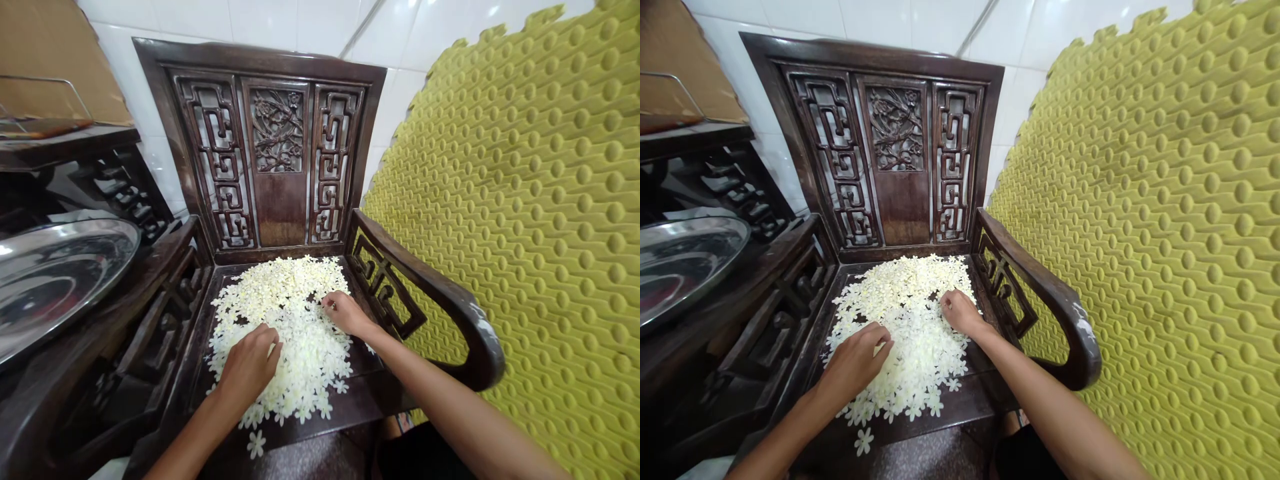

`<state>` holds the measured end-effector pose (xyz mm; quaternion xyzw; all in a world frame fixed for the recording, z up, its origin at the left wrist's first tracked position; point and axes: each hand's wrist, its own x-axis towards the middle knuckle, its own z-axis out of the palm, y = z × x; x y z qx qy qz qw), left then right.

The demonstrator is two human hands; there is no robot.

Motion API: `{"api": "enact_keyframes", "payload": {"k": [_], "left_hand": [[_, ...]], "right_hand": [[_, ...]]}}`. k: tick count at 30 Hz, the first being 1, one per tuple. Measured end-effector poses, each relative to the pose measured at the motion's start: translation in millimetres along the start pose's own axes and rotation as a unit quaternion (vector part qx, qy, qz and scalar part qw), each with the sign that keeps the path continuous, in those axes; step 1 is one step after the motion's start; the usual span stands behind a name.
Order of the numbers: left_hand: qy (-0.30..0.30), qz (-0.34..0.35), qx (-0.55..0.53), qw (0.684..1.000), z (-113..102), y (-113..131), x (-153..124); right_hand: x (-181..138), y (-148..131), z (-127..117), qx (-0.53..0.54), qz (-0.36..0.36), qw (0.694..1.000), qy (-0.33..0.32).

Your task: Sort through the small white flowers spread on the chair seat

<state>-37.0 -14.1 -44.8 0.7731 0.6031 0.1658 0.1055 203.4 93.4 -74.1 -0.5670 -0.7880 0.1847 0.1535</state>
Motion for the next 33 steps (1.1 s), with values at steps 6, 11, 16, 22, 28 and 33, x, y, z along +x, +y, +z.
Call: {"api": "enact_keyframes", "payload": {"k": [6, 11, 16, 22, 28, 33], "left_hand": [[-0.026, 0.005, -0.008, 1.000, -1, 0, -3], [-0.017, 0.018, -0.017, 1.000, 0, 2, -3], [-0.006, 0.019, -0.007, 1.000, -3, 5, -2], [0.023, 0.026, -0.029, 0.999, 1, 5, -1], [0.088, 0.014, -0.139, 0.986, -3, 3, 15], [0.108, 0.009, -0.273, 0.956, -9, 10, 25]], "right_hand": [[23, 21, 30, -0.037, 0.057, 0.998, -0.001], [44, 16, 36, -0.087, 0.068, 0.994, -0.007], [58, 5, 41, -0.128, 0.088, 0.988, -0.015], [49, -7, 26, -0.094, 0.048, 0.994, 0.016], [19, -46, -6, 0.017, -0.046, 0.998, 0.035], [-20, -80, -25, 0.152, -0.149, 0.975, 0.058]]}}
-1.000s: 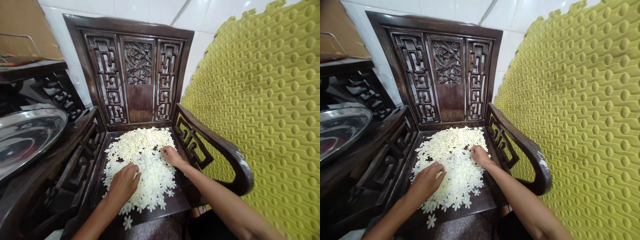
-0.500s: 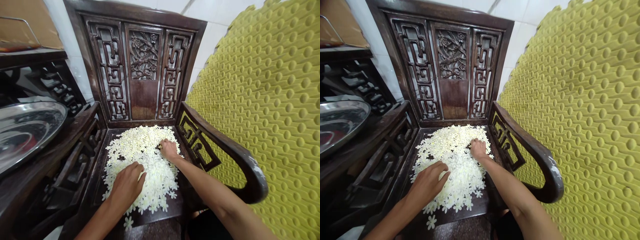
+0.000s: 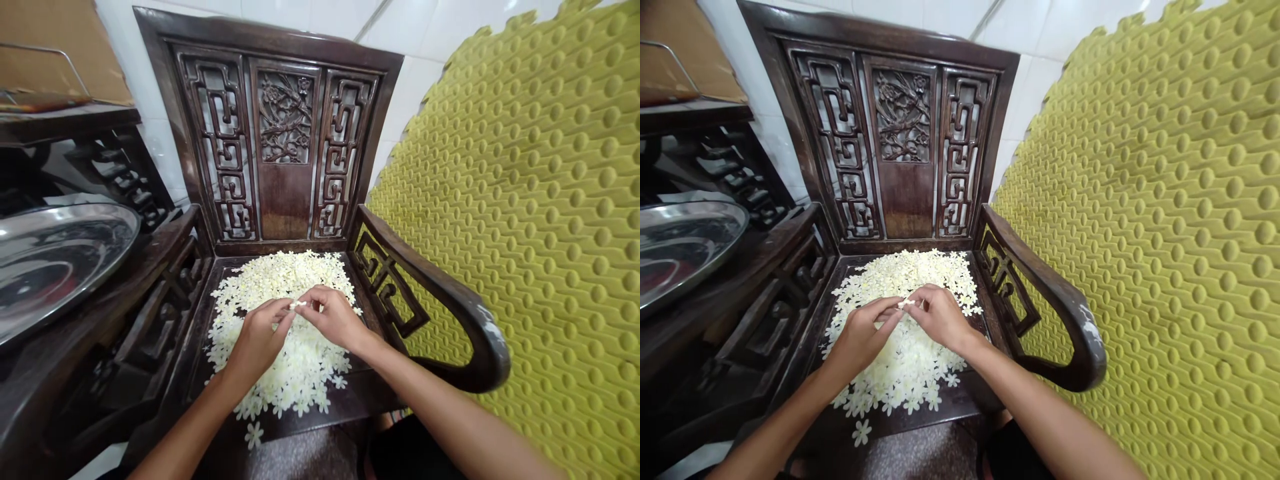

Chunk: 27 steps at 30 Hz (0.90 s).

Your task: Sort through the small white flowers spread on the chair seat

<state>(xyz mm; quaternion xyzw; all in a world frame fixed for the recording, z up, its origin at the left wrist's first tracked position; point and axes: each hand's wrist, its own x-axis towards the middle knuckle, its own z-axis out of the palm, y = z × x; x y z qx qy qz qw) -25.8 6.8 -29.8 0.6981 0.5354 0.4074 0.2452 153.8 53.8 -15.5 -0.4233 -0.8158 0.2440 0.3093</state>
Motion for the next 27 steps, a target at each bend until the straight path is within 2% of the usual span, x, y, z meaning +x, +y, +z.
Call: {"api": "enact_keyframes", "payload": {"k": [3, 7, 11, 14, 19, 21, 27], "left_hand": [[0.006, 0.017, -0.009, 1.000, 2, 5, -1], [0.013, 0.059, 0.015, 0.998, 2, 11, -3], [0.008, 0.103, 0.022, 0.994, 3, 16, -4], [0.004, 0.108, 0.031, 0.994, 5, 19, -6], [-0.018, 0.075, 0.052, 0.996, 8, 20, -13], [-0.021, 0.053, 0.054, 0.997, 10, 20, -15], [-0.042, -0.019, -0.013, 0.999, 14, 23, -15]], "right_hand": [[-14, -9, -3, 0.049, 0.007, 0.999, 0.011], [-25, -5, -4, 0.172, 0.013, 0.985, -0.010], [-26, 1, -5, 0.317, 0.084, 0.944, -0.031], [-26, 1, -7, 0.389, 0.139, 0.909, -0.045], [-29, 1, -5, 0.444, 0.153, 0.879, -0.078], [-32, 2, -2, 0.425, 0.145, 0.890, -0.074], [-40, -3, -3, 0.201, 0.075, 0.976, -0.025]]}}
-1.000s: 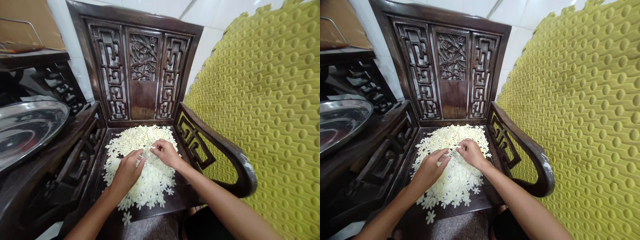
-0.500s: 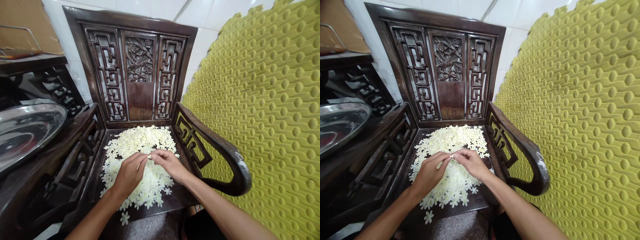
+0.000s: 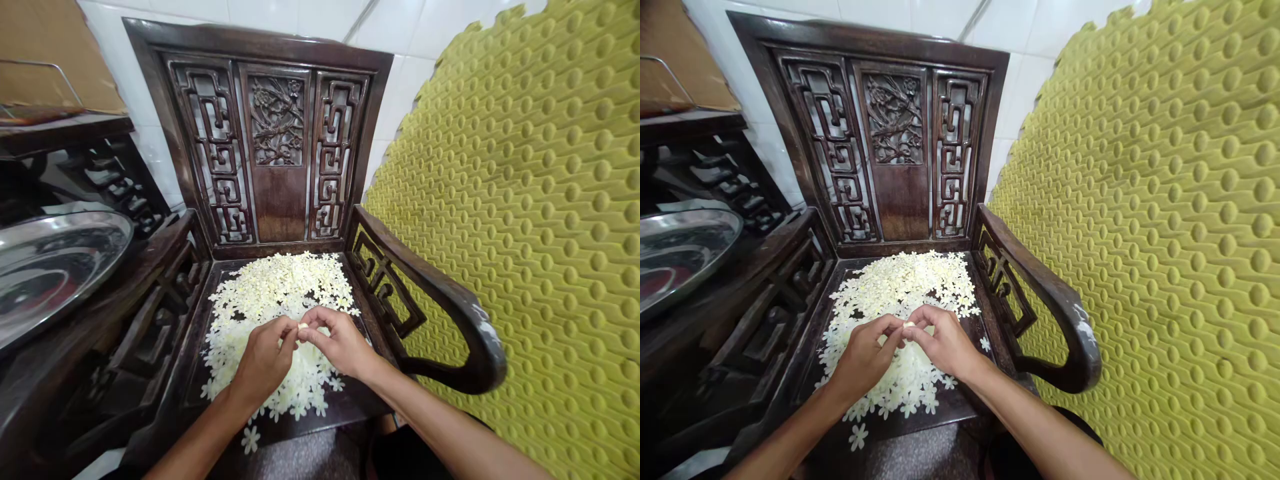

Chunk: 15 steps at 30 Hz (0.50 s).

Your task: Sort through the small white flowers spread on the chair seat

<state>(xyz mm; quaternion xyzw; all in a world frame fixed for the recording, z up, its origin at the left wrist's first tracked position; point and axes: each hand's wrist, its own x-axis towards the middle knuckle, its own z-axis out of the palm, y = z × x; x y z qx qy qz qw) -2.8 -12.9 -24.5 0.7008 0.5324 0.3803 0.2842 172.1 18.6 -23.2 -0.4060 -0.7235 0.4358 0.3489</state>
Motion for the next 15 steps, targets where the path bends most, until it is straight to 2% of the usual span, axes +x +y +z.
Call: {"api": "enact_keyframes", "payload": {"k": [5, 12, 15], "left_hand": [[-0.046, -0.060, -0.119, 0.990, 4, 1, 4], [-0.095, -0.093, -0.232, 0.964, 15, 2, 2], [-0.079, -0.091, -0.250, 0.961, 20, 8, 1]], "right_hand": [[-7, -9, -6, -0.130, -0.068, 0.989, -0.009], [-13, 4, -2, -0.225, -0.087, 0.970, 0.005], [-10, 6, -5, -0.238, -0.091, 0.967, 0.014]]}}
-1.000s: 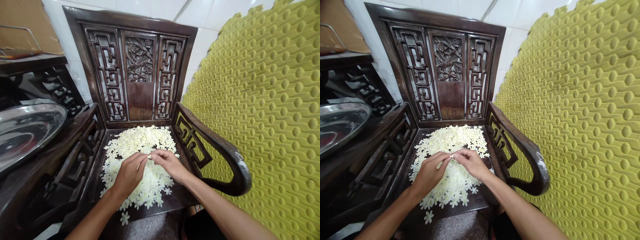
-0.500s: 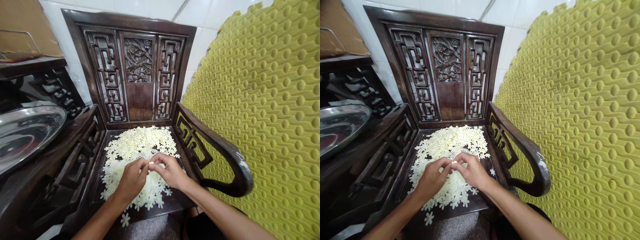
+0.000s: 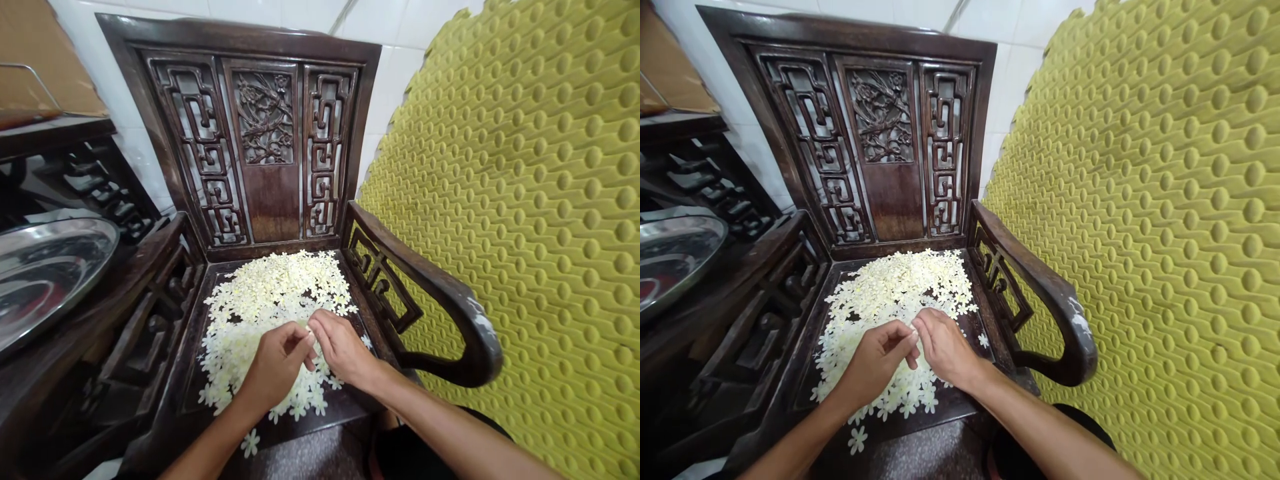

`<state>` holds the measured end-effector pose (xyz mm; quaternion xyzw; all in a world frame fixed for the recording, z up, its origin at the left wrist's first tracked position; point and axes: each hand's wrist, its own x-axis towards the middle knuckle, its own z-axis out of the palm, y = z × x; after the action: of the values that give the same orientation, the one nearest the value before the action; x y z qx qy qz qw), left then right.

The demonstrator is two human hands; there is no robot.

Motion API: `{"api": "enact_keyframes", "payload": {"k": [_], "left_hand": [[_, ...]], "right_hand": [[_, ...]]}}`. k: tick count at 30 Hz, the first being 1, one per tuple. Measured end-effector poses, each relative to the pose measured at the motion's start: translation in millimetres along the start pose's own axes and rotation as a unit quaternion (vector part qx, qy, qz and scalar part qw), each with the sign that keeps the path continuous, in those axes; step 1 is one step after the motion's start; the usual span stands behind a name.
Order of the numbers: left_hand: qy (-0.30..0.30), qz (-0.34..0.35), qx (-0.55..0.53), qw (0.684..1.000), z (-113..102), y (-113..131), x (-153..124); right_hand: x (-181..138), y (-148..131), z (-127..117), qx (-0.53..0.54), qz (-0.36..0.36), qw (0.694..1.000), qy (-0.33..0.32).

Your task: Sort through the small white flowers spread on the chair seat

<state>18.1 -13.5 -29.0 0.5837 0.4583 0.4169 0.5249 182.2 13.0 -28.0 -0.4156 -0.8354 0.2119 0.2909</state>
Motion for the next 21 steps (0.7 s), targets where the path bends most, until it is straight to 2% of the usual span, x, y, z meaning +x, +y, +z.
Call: {"api": "enact_keyframes", "payload": {"k": [8, 12, 15, 18, 21], "left_hand": [[0.013, -0.004, -0.046, 0.999, 0, 0, 7], [0.024, 0.026, 0.002, 0.999, -5, -2, 6], [0.034, 0.042, 0.038, 0.998, -8, 0, 6], [0.043, 0.077, 0.072, 0.994, -10, 4, 7], [0.057, 0.114, 0.131, 0.983, -10, 7, 6]], "right_hand": [[0, -4, -13, 0.039, -0.046, 0.997, 0.039], [-2, -10, -18, 0.118, -0.056, 0.991, 0.028], [1, -10, -22, 0.219, 0.009, 0.975, 0.040], [6, -6, -22, 0.343, 0.091, 0.935, 0.020], [7, -1, -18, 0.397, 0.118, 0.910, -0.011]]}}
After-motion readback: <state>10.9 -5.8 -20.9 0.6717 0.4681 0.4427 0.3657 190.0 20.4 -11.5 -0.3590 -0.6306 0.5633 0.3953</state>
